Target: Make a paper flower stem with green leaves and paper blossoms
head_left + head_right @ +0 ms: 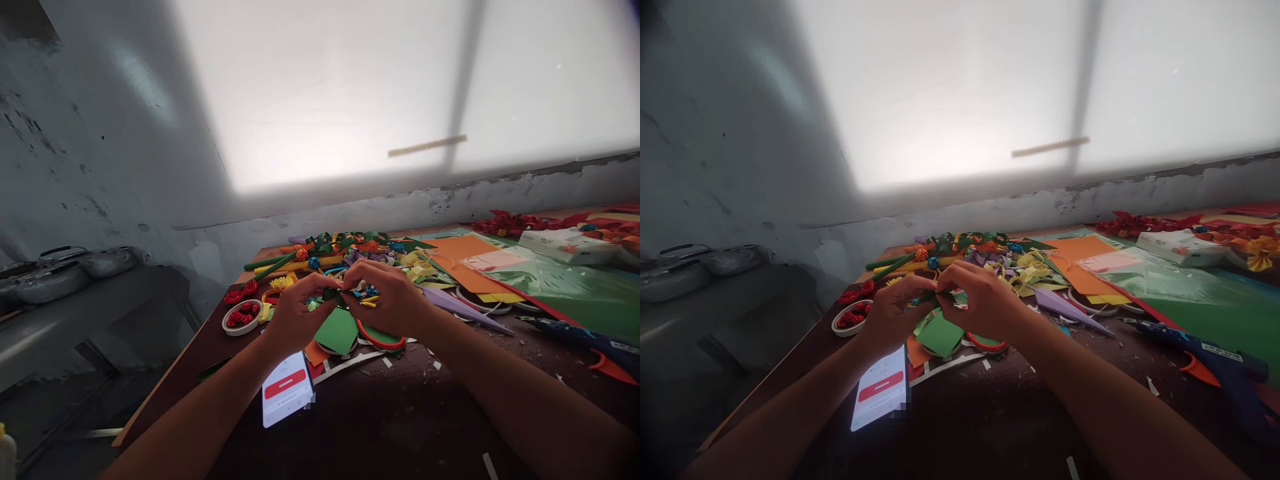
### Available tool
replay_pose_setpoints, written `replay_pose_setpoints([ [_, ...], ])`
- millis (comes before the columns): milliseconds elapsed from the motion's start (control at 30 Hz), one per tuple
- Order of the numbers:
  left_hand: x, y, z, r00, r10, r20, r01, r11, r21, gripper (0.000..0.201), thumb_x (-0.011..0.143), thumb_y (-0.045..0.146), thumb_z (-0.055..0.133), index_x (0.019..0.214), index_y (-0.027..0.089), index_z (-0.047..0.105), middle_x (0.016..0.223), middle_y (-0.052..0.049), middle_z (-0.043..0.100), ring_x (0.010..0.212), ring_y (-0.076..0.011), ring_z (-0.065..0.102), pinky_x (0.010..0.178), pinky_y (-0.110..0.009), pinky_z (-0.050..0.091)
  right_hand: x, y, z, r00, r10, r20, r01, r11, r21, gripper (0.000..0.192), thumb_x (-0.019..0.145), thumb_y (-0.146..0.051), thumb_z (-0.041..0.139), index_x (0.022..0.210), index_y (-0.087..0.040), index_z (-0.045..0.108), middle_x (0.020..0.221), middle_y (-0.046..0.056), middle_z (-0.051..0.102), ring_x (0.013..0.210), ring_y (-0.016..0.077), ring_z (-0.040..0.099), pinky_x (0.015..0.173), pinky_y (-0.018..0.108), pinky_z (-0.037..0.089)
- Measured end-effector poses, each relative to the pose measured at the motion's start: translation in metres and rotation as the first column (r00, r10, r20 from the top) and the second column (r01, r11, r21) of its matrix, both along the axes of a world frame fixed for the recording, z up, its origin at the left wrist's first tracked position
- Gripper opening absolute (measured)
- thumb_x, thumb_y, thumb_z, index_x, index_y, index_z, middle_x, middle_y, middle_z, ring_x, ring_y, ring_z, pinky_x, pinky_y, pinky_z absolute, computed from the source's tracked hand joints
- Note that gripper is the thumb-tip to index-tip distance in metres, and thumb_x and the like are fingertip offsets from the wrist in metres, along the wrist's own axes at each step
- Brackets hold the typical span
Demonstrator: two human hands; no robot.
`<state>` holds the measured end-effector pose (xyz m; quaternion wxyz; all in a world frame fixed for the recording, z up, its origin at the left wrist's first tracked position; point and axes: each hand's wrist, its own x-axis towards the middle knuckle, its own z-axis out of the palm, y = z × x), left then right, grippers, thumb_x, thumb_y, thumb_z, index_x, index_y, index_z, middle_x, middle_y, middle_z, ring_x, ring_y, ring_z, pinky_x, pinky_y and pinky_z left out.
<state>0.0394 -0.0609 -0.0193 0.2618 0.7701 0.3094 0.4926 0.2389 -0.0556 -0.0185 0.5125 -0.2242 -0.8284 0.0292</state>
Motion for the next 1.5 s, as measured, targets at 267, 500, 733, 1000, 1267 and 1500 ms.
replay_pose_setpoints([
  [267,-0.001,0.004,-0.003,0.991,0.117,0.071,-0.111,0.991,-0.080,0.044,0.081,0.020,0.075,0.123,0.023,0.067,0.108,-0.006,0.076,0.101,-0.0217,0.072,0.089,-0.033,0.056,-0.006,0.002,-0.002,0.992,-0.025,-0.120,-0.004,0.972,-0.234,0.019,0.086,-0.018,0.071,0.103,-0.024,0.079,0.096,0.004,0.077,0.087,0.0188,0.073,0.078,0.031,0.056],
  [500,0.000,0.004,-0.004,0.995,0.097,-0.037,-0.099,0.994,-0.042,0.026,0.085,0.017,0.067,0.108,0.021,0.078,0.109,-0.007,0.077,0.096,-0.0233,0.072,0.088,-0.035,0.056,-0.008,0.002,-0.005,0.996,-0.002,-0.084,-0.012,0.987,-0.157,0.019,0.093,-0.020,0.066,0.105,-0.025,0.080,0.098,0.006,0.077,0.088,0.0181,0.073,0.079,0.031,0.057],
  [733,0.001,0.005,-0.005,0.993,0.113,0.038,-0.110,0.992,-0.069,0.017,0.083,0.018,0.070,0.098,0.019,0.077,0.094,-0.006,0.077,0.088,-0.0212,0.072,0.081,-0.032,0.057,-0.013,-0.003,-0.002,0.984,-0.158,-0.085,0.137,0.967,-0.216,0.022,0.086,-0.017,0.070,0.105,-0.024,0.080,0.095,0.004,0.079,0.084,0.0199,0.074,0.077,0.032,0.059],
  [1000,0.002,0.006,-0.007,0.995,0.087,0.042,-0.081,0.987,-0.137,0.017,0.081,0.017,0.071,0.098,0.017,0.075,0.093,-0.006,0.077,0.086,-0.0209,0.073,0.080,-0.032,0.057,-0.008,-0.002,0.001,0.981,-0.192,0.010,0.190,0.964,-0.188,0.012,0.087,-0.017,0.071,0.092,-0.023,0.080,0.086,0.003,0.080,0.078,0.0209,0.075,0.072,0.032,0.056],
  [1267,0.002,0.007,-0.007,0.997,0.048,0.064,-0.039,0.991,-0.130,0.012,0.082,0.020,0.072,0.093,0.017,0.073,0.088,-0.005,0.075,0.081,-0.0182,0.071,0.076,-0.030,0.057,-0.008,0.000,0.001,0.982,-0.190,-0.010,0.184,0.962,-0.204,0.011,0.085,-0.014,0.071,0.088,-0.023,0.077,0.082,0.001,0.079,0.073,0.0180,0.074,0.069,0.029,0.055],
  [1500,0.005,0.005,-0.006,0.983,0.018,0.182,0.014,0.986,-0.169,0.010,0.082,0.022,0.074,0.090,0.017,0.073,0.084,-0.004,0.074,0.077,-0.0163,0.069,0.071,-0.027,0.055,-0.007,0.000,-0.002,0.974,-0.224,0.032,0.221,0.972,0.080,0.014,0.090,-0.013,0.064,0.090,-0.022,0.075,0.084,0.004,0.078,0.076,0.0192,0.073,0.070,0.030,0.054],
])
